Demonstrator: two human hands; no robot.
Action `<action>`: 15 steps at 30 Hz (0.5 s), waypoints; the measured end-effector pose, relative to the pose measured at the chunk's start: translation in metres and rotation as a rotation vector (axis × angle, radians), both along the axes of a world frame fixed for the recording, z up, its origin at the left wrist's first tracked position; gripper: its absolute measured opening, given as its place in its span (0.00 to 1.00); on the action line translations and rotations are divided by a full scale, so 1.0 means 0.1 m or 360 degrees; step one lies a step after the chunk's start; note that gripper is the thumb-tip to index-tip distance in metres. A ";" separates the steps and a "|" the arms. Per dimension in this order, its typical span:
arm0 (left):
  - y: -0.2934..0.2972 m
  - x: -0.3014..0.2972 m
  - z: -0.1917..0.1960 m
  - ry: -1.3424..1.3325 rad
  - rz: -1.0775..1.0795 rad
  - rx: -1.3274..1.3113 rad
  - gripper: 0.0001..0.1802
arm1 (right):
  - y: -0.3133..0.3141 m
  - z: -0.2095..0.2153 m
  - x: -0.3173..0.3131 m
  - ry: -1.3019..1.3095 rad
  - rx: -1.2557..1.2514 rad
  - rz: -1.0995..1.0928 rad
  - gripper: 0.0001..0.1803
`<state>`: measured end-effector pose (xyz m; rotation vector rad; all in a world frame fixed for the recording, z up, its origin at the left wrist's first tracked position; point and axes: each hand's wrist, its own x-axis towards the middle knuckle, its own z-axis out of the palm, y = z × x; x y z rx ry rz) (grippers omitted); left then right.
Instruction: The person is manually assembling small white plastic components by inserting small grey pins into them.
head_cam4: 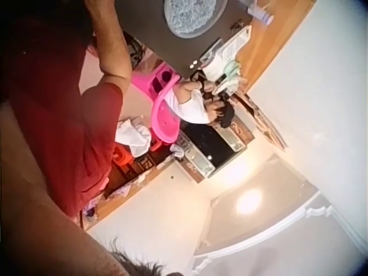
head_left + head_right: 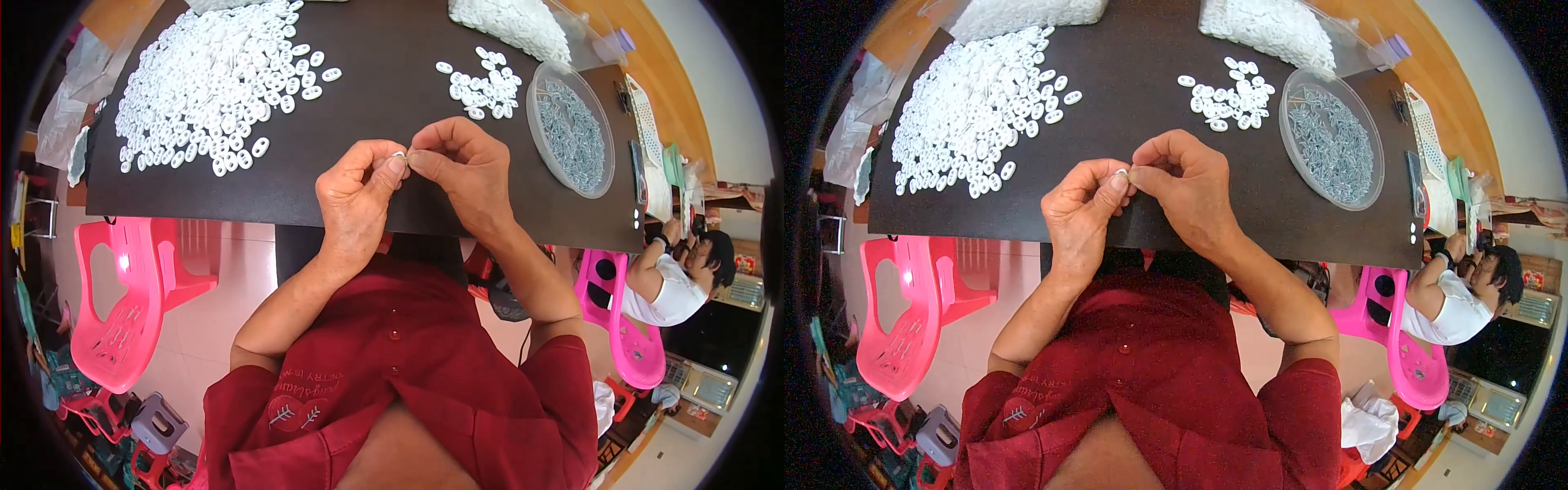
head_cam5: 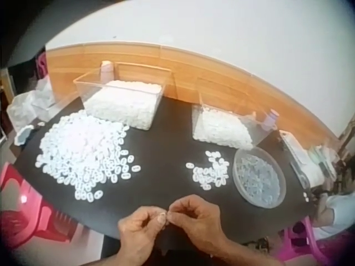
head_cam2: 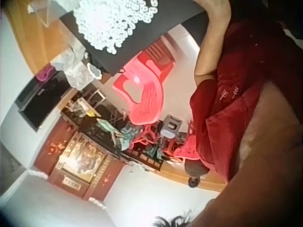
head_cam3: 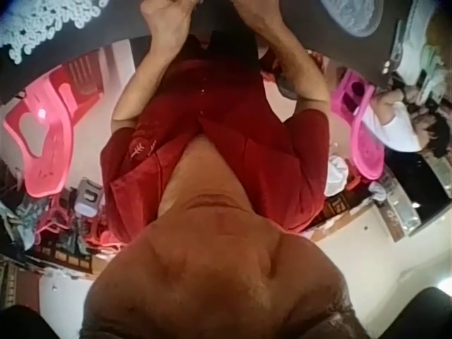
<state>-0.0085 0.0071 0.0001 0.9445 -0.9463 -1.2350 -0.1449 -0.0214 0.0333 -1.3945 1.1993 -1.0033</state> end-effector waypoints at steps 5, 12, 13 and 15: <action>-0.01 0.00 0.00 0.0021 0.0030 0.0015 0.05 | -0.03 0.03 0.05 0.0171 -0.0144 -0.0009 0.07; -0.07 0.04 -0.01 0.0103 0.0027 0.0096 0.04 | -0.08 0.01 0.11 0.0235 -0.0192 -0.0048 0.06; -0.07 0.05 0.00 0.0105 0.0031 0.0094 0.04 | -0.08 0.01 0.10 0.0171 -0.0169 -0.0036 0.06; -0.09 0.06 0.02 0.0159 0.0019 0.0157 0.05 | -0.07 0.03 0.09 0.0107 -0.0148 -0.0022 0.06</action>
